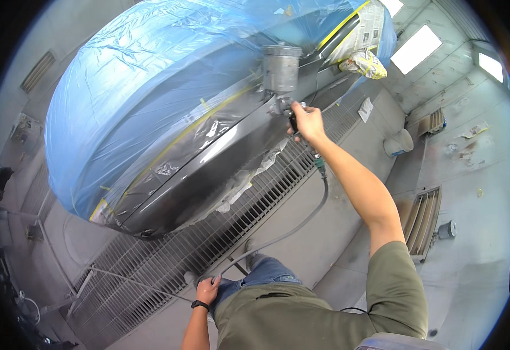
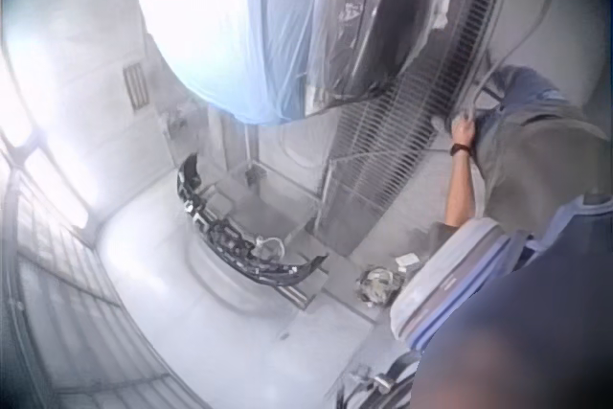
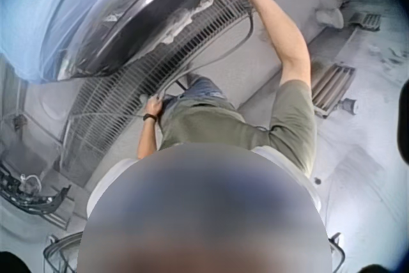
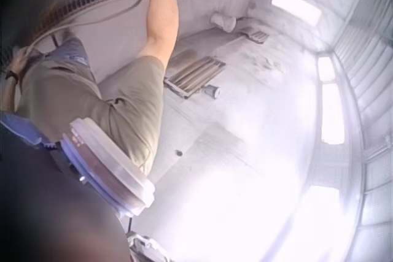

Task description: The person uses a spray gun to apply paint to the front fender of a car in a paint booth. The car is masked with plastic and tape to protect adjacent areas. The person moves the spray gun in steady passes across the fender surface.

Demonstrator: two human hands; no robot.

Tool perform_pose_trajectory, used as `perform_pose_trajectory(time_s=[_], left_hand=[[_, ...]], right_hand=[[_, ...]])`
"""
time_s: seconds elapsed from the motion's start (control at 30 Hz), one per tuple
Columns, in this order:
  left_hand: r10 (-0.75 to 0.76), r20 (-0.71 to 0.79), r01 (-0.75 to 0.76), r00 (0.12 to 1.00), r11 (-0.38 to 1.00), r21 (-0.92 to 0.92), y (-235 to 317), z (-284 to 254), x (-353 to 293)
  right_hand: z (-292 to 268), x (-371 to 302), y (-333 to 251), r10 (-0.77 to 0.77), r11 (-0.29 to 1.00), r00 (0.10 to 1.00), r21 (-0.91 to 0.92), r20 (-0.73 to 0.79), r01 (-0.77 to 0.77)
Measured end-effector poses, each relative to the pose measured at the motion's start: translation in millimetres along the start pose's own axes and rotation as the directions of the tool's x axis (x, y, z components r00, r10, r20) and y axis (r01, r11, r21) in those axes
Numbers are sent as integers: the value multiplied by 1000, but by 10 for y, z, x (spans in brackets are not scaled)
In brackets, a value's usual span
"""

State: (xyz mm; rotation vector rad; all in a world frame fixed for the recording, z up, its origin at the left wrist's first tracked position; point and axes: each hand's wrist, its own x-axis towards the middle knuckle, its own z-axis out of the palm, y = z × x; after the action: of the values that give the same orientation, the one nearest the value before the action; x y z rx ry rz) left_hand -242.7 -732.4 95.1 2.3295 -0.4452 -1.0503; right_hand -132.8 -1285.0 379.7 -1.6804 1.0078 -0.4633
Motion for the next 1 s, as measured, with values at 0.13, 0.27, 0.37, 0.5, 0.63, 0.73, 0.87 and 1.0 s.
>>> perform_pose_trajectory(time_s=[0.13,0.27,0.37,0.5,0.63,0.73,0.87,1.0], left_hand=[[-9,-80,9,997,1000,9,407,153,1],[-68,-168,70,983,998,7,308,291,-63],[-242,-168,266,956,955,135,-178,507,-110],[-468,65,441,881,864,244,-865,858,-525],[-606,-78,611,792,784,108,-824,1237,-892],[-692,-73,694,719,720,10,-488,1561,-972],[-633,-279,603,723,774,-193,115,2436,-1059],[-496,-121,501,860,865,15,974,3391,-1315]], right_hand=[[-610,241,76,-91,994,979,-82,-181,77],[-1197,4,224,-76,993,962,66,-263,96],[-1635,-505,363,-95,930,960,319,-264,180],[-2211,-1100,483,-44,887,967,436,-249,153],[-2577,-1258,705,-169,859,960,445,-223,254],[-2846,-1052,869,-248,848,951,434,-186,306],[-3282,-535,1178,-387,819,922,451,-19,353],[-3835,-30,1406,-414,825,902,468,118,318]])
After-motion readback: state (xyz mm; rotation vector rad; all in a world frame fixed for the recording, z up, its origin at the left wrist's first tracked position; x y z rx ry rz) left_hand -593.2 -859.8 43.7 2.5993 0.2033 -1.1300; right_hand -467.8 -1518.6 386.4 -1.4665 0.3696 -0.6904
